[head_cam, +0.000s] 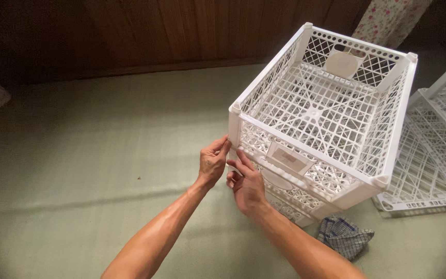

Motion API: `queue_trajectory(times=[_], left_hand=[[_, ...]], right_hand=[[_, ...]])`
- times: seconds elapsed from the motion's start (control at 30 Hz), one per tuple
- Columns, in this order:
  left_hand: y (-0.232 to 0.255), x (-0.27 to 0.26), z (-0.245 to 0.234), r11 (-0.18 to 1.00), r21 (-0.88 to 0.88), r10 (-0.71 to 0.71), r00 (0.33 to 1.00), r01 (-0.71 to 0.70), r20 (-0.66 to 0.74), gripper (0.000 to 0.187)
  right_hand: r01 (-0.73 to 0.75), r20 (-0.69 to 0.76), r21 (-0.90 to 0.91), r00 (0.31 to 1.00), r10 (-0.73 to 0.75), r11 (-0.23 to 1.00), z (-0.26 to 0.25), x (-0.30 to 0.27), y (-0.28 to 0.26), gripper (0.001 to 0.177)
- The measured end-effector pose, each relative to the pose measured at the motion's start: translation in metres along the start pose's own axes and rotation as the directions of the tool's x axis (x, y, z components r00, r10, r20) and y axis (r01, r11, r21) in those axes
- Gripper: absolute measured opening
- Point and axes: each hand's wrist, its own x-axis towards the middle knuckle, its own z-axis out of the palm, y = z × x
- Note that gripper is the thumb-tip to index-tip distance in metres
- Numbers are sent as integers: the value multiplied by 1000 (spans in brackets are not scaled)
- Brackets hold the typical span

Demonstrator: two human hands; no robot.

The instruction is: The person assembles white plastic storage crates by hand on the floor. They unfold flat panels, interlock edges, and stack completed crates into a vertical column.

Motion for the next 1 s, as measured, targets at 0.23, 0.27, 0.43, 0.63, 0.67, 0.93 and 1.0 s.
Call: queue_trajectory(times=[0.23,0.27,0.43,0.63,0.67,0.93,1.0], left_hand=[[-7,5,-2,994,-75,-76,997,76,0,37],[-8,6,-3,995,-78,-63,998,63,-3,37],[-12,7,-5,998,-63,-28,1000,28,5,36],[-2,4,-4,999,-45,-25,1000,26,12,37],[0,3,-3,998,-38,-48,999,48,4,37],[12,-1,-2,965,-150,-217,976,215,-1,39],[11,0,1,975,-198,-93,995,97,29,39]], right_hand=[[-34,34,152,999,29,988,10,-6,1,64],[-34,24,160,999,31,987,12,-7,2,65],[-39,43,212,999,30,977,16,-12,-1,72],[-51,90,270,996,28,962,22,-21,-5,78],[-53,96,277,995,27,959,22,-22,-6,78],[-50,133,367,991,1,929,33,-15,-11,64],[-35,94,377,996,0,926,35,-15,-7,62]])
